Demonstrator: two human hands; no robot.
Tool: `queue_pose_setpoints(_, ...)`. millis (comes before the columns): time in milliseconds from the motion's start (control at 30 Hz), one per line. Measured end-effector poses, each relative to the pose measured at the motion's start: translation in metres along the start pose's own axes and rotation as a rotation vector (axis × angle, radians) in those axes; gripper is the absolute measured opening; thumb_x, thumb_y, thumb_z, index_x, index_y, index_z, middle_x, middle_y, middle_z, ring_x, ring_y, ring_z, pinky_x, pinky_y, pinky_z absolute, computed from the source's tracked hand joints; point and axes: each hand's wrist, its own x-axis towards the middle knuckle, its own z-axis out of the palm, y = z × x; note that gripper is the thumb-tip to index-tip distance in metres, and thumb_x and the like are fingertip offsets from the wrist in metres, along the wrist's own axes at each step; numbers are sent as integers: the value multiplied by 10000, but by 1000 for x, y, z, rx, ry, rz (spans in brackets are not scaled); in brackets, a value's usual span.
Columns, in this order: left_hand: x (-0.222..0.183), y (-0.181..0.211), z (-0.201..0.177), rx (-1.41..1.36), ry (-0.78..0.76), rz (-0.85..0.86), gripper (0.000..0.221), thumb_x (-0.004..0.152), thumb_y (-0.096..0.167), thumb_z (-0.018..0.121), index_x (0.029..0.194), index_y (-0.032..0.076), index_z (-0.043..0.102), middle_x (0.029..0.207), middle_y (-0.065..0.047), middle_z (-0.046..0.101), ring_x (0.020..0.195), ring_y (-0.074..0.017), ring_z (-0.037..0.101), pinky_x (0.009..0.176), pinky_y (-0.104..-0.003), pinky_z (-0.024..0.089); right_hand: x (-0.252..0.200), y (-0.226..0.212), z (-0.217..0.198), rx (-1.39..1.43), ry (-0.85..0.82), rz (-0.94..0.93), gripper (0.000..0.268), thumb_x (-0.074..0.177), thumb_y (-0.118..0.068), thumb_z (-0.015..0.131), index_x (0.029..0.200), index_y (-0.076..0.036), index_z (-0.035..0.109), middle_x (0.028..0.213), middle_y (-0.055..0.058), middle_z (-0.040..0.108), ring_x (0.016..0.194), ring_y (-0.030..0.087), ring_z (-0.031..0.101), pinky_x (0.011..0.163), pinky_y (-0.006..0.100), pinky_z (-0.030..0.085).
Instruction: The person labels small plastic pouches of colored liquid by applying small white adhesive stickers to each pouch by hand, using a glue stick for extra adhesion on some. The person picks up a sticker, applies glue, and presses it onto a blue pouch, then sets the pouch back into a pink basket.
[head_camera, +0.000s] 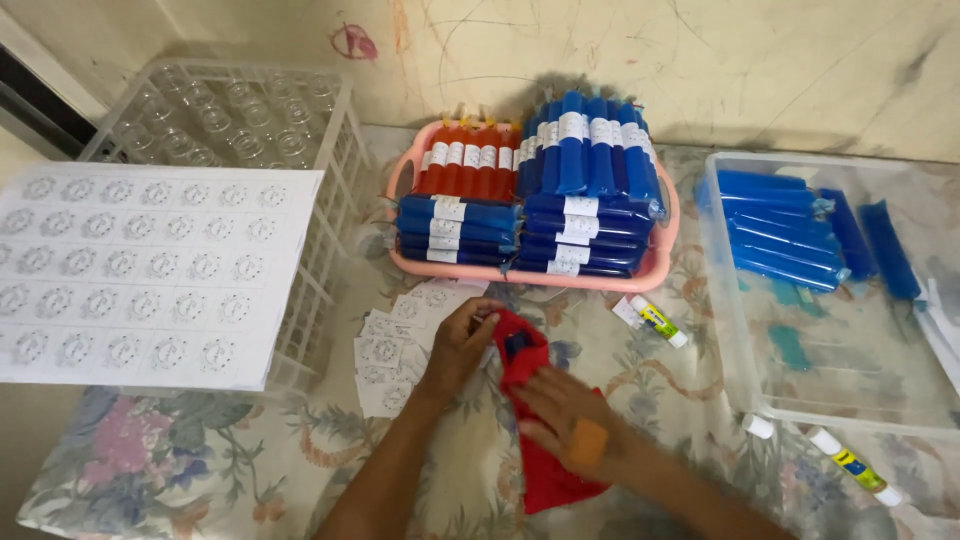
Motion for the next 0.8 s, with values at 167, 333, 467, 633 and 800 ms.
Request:
queue_pose_setpoints(167,-1,-3,-1,28,-37,-7,260,983,164,549,1183,116,708,1150,-48,755,1007,-173,704,882,-288,560,53,8,-22,255,-187,365,614,1067,-459,390,1553,-83,400,1609,132,399,1496,307,326,1239,451,209)
queue_pose_setpoints(333,3,-12,-1,-17,2,91,275,992,174,543,1215,90,681,1166,-89,739,1030,-202,691,863,-301,569,4,13,-8,159,-131,85,451,1091,-288,382,1449,-76,558,1514,153,520,1450,309,403,1238,446,219)
queue_pose_setpoints(467,-4,1,3,-179,27,43,313,998,204,542,1258,70,653,1071,-93,700,937,-190,645,784,-285,535,-38,9,1,353,4,2,315,1032,-172,566,1289,-74,721,1437,120,613,1441,329,433,1211,486,315)
queue_pose_setpoints(633,-4,-2,11,-300,29,-24,310,1008,152,550,1304,80,604,1012,-99,701,811,-181,681,647,-287,589,-52,58,-15,369,123,97,382,1075,-256,380,1190,-133,723,1224,107,715,1129,267,703,981,392,545)
queue_pose_setpoints(800,-2,-15,18,-483,113,33,316,1012,114,615,1318,41,640,959,-71,690,704,-114,667,523,-252,625,-32,67,-41,145,511,550,216,973,-203,665,1165,-190,763,1107,48,766,1082,277,720,952,397,588)
